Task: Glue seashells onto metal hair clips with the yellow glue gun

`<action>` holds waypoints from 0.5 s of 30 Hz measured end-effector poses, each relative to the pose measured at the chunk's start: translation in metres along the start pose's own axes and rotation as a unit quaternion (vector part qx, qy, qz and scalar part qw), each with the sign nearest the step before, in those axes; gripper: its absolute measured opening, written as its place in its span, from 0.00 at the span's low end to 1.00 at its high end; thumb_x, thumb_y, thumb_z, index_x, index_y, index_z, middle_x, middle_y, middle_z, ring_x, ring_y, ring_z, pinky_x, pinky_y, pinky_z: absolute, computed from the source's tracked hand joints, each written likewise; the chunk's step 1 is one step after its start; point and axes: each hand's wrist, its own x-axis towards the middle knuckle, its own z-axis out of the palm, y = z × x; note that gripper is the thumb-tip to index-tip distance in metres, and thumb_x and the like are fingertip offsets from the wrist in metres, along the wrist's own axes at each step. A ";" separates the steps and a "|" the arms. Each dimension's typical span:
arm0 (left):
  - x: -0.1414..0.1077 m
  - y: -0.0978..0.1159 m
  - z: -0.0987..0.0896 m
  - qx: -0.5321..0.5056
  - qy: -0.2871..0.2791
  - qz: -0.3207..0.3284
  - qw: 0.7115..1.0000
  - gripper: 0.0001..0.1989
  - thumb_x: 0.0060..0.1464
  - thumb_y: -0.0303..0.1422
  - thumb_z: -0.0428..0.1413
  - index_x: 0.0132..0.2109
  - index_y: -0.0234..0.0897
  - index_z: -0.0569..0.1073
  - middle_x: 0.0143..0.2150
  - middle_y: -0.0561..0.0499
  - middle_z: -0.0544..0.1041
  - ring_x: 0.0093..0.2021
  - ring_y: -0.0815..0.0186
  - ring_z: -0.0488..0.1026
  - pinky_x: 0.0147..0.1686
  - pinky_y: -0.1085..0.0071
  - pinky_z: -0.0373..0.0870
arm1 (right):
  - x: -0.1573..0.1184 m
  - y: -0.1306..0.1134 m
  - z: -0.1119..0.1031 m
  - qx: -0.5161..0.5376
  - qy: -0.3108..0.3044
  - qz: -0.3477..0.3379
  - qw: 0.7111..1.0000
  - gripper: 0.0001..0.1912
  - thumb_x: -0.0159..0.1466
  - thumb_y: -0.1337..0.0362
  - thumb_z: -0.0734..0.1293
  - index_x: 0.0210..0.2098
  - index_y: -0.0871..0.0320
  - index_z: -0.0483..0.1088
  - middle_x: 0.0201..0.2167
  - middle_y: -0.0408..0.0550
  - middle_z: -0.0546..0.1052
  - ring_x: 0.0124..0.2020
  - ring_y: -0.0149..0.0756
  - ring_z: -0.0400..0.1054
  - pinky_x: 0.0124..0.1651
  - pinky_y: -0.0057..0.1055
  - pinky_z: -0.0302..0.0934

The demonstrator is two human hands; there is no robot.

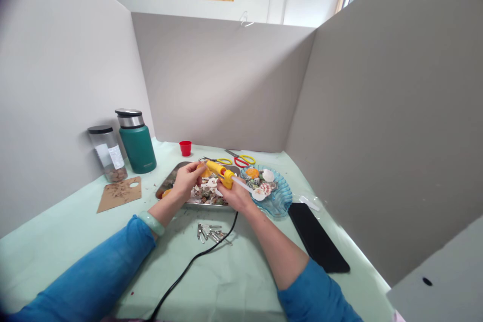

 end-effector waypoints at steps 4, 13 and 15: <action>0.000 0.000 0.000 0.002 0.000 0.000 1.000 0.11 0.45 0.37 0.58 0.33 0.33 0.74 0.16 0.58 0.65 0.14 0.76 0.57 0.13 0.79 0.54 | 0.000 0.001 0.000 -0.003 0.001 0.003 1.000 0.10 0.56 0.59 0.62 0.30 0.59 0.70 0.17 0.40 0.67 0.21 0.31 0.62 0.26 0.26 0.57; 0.001 -0.001 0.000 0.003 -0.014 0.002 1.000 0.13 0.45 0.38 0.58 0.34 0.33 0.75 0.16 0.58 0.65 0.14 0.75 0.58 0.14 0.78 0.53 | 0.000 0.003 0.001 0.013 -0.005 0.000 1.000 0.10 0.56 0.59 0.62 0.31 0.59 0.69 0.16 0.39 0.66 0.20 0.31 0.61 0.26 0.27 0.58; 0.001 -0.003 0.000 0.007 -0.013 0.002 1.000 0.12 0.45 0.39 0.58 0.34 0.33 0.75 0.15 0.58 0.65 0.14 0.75 0.58 0.14 0.78 0.53 | 0.001 0.006 0.002 0.028 -0.008 0.010 1.000 0.10 0.56 0.58 0.62 0.31 0.59 0.69 0.16 0.39 0.65 0.18 0.30 0.61 0.25 0.27 0.58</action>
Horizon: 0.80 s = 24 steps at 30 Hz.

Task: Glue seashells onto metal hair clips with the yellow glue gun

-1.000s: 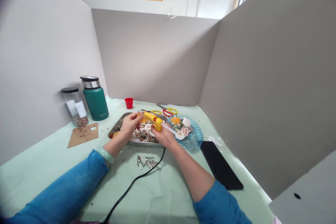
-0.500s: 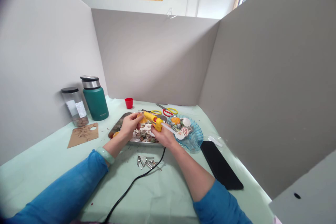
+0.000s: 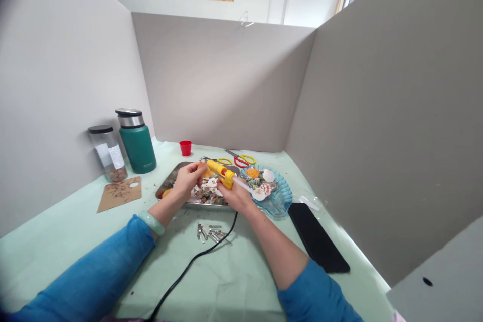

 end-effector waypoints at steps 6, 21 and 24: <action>0.000 0.000 0.000 0.006 0.006 -0.002 1.000 0.11 0.45 0.37 0.58 0.34 0.33 0.75 0.15 0.59 0.64 0.13 0.75 0.57 0.13 0.78 0.53 | 0.001 0.001 0.001 0.021 -0.006 0.015 1.000 0.09 0.56 0.59 0.63 0.31 0.58 0.68 0.14 0.37 0.64 0.16 0.29 0.58 0.23 0.26 0.57; -0.001 0.001 0.000 0.002 0.016 0.005 1.000 0.12 0.44 0.38 0.58 0.33 0.33 0.75 0.15 0.58 0.65 0.14 0.75 0.57 0.14 0.79 0.53 | 0.001 0.000 0.000 0.035 -0.016 0.009 0.999 0.08 0.56 0.61 0.62 0.32 0.58 0.67 0.15 0.37 0.64 0.16 0.28 0.58 0.22 0.25 0.57; 0.000 0.001 -0.001 -0.003 0.016 0.001 1.000 0.12 0.45 0.38 0.58 0.34 0.32 0.74 0.15 0.59 0.64 0.14 0.75 0.57 0.14 0.79 0.53 | 0.001 0.000 0.000 0.028 -0.010 0.017 0.999 0.08 0.56 0.60 0.62 0.31 0.58 0.67 0.14 0.37 0.64 0.16 0.28 0.58 0.22 0.25 0.57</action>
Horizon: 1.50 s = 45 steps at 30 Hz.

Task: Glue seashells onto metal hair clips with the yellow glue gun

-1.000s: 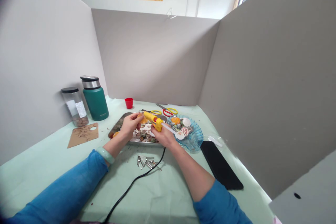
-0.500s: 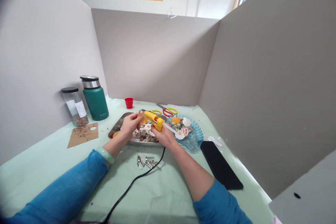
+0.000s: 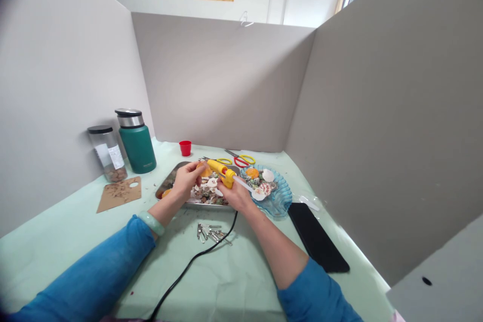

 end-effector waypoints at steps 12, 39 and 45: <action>0.003 -0.006 -0.002 -0.023 -0.036 -0.007 0.999 0.16 0.45 0.41 0.59 0.36 0.32 0.74 0.20 0.56 0.68 0.16 0.75 0.60 0.16 0.78 0.56 | 0.002 -0.004 0.002 0.100 0.081 0.041 0.991 0.11 0.53 0.57 0.66 0.31 0.57 0.68 0.14 0.36 0.65 0.16 0.29 0.60 0.22 0.27 0.58; -0.005 0.000 0.001 0.015 -0.231 -0.062 0.971 0.15 0.47 0.42 0.60 0.33 0.33 0.71 0.24 0.53 0.71 0.20 0.72 0.67 0.21 0.75 0.65 | 0.009 0.001 0.008 0.220 0.150 0.027 0.964 0.13 0.51 0.61 0.69 0.34 0.58 0.66 0.20 0.36 0.67 0.15 0.25 0.59 0.18 0.25 0.57; -0.004 -0.001 -0.001 0.008 -0.232 -0.055 0.971 0.14 0.48 0.41 0.59 0.34 0.33 0.71 0.24 0.53 0.71 0.21 0.72 0.68 0.23 0.75 0.67 | 0.008 0.002 0.007 0.219 0.142 0.031 0.965 0.16 0.50 0.60 0.69 0.36 0.59 0.65 0.23 0.38 0.68 0.16 0.25 0.60 0.20 0.26 0.57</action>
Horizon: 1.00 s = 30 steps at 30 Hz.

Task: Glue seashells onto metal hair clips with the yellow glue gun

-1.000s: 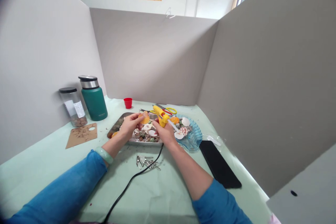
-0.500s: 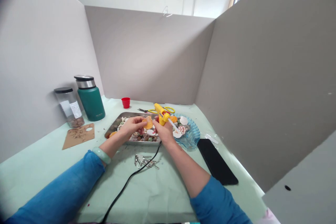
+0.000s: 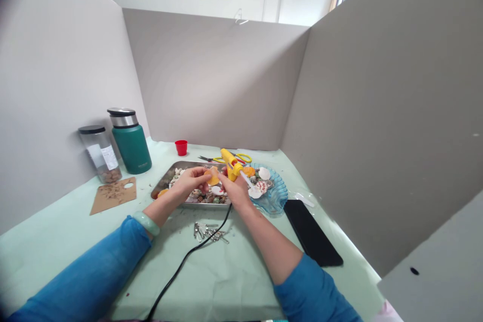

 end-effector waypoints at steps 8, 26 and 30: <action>-0.003 0.006 0.003 -0.006 -0.020 -0.001 1.000 0.15 0.47 0.41 0.60 0.36 0.33 0.72 0.26 0.53 0.73 0.23 0.71 0.70 0.24 0.74 0.69 | 0.001 0.001 0.001 -0.003 0.003 0.005 1.000 0.16 0.49 0.60 0.70 0.35 0.59 0.65 0.23 0.39 0.68 0.16 0.25 0.59 0.19 0.25 0.57; -0.001 0.006 0.004 0.025 0.039 0.012 0.999 0.20 0.46 0.47 0.59 0.37 0.33 0.77 0.29 0.50 0.75 0.23 0.72 0.66 0.20 0.76 0.64 | -0.008 -0.014 0.004 -0.036 0.001 0.034 0.999 0.12 0.49 0.63 0.68 0.33 0.58 0.67 0.22 0.39 0.70 0.20 0.30 0.66 0.24 0.28 0.63; -0.002 0.009 0.004 0.014 0.053 0.008 0.998 0.20 0.45 0.46 0.60 0.36 0.32 0.77 0.27 0.51 0.74 0.21 0.73 0.65 0.20 0.77 0.62 | -0.008 -0.013 0.003 -0.022 -0.020 0.017 0.999 0.13 0.50 0.61 0.69 0.33 0.57 0.66 0.20 0.38 0.69 0.18 0.28 0.63 0.22 0.27 0.62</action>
